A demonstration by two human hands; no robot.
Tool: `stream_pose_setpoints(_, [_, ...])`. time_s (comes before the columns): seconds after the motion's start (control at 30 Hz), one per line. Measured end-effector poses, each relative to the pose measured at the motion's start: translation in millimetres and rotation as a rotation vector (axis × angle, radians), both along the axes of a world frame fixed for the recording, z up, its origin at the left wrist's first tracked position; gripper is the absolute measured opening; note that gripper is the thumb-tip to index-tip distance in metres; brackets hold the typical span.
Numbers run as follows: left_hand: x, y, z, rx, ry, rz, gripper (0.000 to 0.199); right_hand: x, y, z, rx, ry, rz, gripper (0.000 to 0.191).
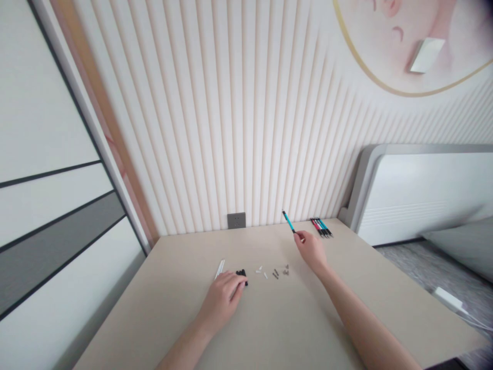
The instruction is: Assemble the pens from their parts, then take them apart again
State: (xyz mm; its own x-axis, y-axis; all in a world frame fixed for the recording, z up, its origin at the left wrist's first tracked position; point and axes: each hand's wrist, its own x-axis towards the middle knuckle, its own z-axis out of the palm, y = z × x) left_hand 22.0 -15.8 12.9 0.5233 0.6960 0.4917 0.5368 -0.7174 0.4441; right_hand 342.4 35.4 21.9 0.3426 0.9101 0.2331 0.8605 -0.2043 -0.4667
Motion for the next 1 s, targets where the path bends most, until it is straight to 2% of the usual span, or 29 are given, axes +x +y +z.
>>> stream_pose_setpoints(0.13, [4, -3, 3.2, 0.072, 0.083, -0.038, 0.02, 59, 15, -5.4, -0.146, -0.069, -0.173, 0.034])
stream_pose_setpoints(0.27, [3, -2, 3.4, 0.097, 0.097, -0.052, 0.019, 86, 23, -15.1, -0.259, -0.133, -0.257, 0.031])
stream_pose_setpoints(0.5, [-1, -2, 3.5, 0.146, 0.067, -0.083, 0.019, 92, 50, -24.5, -0.313, -0.175, -0.289, 0.032])
stream_pose_setpoints(0.63, [0, -3, 5.6, 0.184, 0.059, -0.097, 0.02, 91, 56, -26.5, -0.299, -0.18, -0.295, 0.033])
stream_pose_setpoints(1.0, [0, -3, 2.8, 0.137, 0.12, -0.119, 0.02, 92, 18, -43.2, -0.235, -0.181, -0.324, 0.039])
